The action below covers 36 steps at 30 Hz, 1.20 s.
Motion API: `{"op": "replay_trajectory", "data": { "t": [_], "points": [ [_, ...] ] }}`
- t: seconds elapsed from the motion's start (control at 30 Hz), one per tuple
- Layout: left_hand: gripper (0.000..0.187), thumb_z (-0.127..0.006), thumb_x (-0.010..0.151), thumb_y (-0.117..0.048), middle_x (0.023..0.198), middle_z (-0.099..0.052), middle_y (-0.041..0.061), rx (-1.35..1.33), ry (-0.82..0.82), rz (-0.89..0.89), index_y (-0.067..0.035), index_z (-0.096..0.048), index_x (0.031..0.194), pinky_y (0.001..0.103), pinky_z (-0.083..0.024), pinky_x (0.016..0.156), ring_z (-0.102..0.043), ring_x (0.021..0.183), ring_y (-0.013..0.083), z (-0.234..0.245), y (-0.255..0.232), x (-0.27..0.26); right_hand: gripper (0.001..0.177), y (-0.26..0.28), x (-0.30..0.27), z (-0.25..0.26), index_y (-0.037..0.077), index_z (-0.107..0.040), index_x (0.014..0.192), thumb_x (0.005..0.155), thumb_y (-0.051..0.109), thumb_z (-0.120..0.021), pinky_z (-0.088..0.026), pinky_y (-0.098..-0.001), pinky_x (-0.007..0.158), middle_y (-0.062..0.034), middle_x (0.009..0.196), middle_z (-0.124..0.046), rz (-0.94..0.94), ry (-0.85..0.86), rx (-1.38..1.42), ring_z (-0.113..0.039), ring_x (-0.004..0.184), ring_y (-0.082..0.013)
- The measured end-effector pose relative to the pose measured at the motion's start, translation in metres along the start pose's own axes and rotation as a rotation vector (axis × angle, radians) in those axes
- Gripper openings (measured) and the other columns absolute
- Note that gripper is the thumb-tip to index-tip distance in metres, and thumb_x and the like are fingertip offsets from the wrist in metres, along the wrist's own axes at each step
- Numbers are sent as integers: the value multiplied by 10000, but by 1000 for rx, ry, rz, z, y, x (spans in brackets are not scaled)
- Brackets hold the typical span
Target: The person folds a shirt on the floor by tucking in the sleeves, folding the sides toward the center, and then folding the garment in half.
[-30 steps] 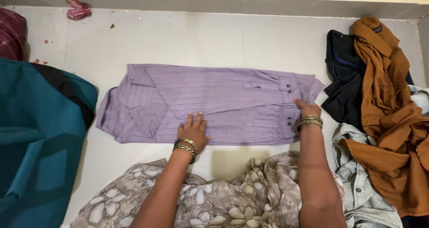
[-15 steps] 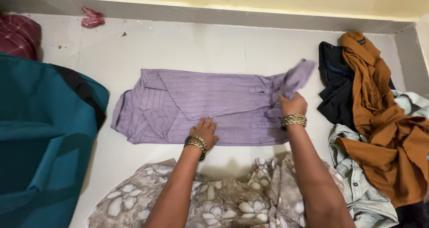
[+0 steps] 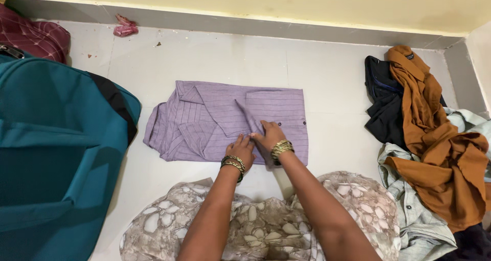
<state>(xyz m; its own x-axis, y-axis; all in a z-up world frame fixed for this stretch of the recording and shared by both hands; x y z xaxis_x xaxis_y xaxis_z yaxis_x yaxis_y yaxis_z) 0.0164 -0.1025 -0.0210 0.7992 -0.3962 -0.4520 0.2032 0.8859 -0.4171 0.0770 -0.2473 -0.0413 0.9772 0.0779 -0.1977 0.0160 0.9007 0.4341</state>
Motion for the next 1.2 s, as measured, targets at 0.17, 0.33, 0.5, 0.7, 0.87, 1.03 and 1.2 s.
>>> {"op": "replay_trajectory", "data": {
  "t": [0.17,0.33,0.5,0.7,0.87,1.03,1.2],
  "points": [
    [424,-584,970,-273,1621,-348,56,-107,-106,8,-170,-594,1381,534,-306,1167,-249,1528,263,-7,12,8,487,-80,-28,42,63,-621,1393,977,296,-720,-556,-316,917,-113,1216,-708,116,-214,498,-679,1086,-185],
    [363,-565,953,-308,1461,-525,87,-208,-256,55,-145,-672,1259,529,-402,1073,-431,1401,293,-14,18,21,539,-192,-63,58,80,-599,1400,910,286,-688,-600,-336,748,-88,1149,-718,-516,-179,496,-714,948,-182],
    [436,-499,1006,-402,1042,-701,244,-594,-408,47,-13,-697,1015,509,-465,915,-611,1024,431,-37,40,48,728,-170,-64,38,2,-575,1370,810,370,-862,-546,-360,934,-182,1159,-726,-580,-32,362,-709,1048,-269],
    [505,-541,962,-464,901,-665,279,-719,-381,133,30,-619,886,496,-485,782,-626,849,437,-69,59,57,606,-153,-74,39,24,-642,1271,754,257,-856,-565,-416,952,-216,1193,-730,-655,-51,272,-720,1081,-338],
    [536,-545,978,-493,897,-642,267,-773,-292,61,35,-570,887,479,-485,785,-611,836,416,-97,33,57,587,-171,-84,69,20,-671,1250,749,249,-874,-563,-417,973,-214,1204,-733,-687,77,166,-720,1099,-339],
    [537,-564,956,-520,888,-648,254,-769,-204,232,17,-580,943,470,-478,773,-611,827,383,-94,21,46,805,-150,-102,118,98,-487,1439,783,336,-887,-499,-455,1000,-223,1350,-585,-717,39,-31,-581,1222,-383],
    [481,-600,958,-470,952,-710,152,-1081,-334,289,-2,-620,1070,406,-516,826,-666,904,285,-71,18,35,791,-86,-101,85,112,-543,1419,734,401,-814,-502,-447,1060,-156,1400,-600,-140,190,99,-619,1237,-314]
  ]
}}
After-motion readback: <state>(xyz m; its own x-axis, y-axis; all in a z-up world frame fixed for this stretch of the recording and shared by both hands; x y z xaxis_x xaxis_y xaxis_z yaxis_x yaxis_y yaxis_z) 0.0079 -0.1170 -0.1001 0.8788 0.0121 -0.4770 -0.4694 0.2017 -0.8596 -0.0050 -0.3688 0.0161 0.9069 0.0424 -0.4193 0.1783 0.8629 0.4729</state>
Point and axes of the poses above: each hand's wrist, its own x-axis towards the middle knuckle, its own z-axis out of the back of the hand, y = z × x, the point moved 6 cm from there along x, towards the middle knuckle
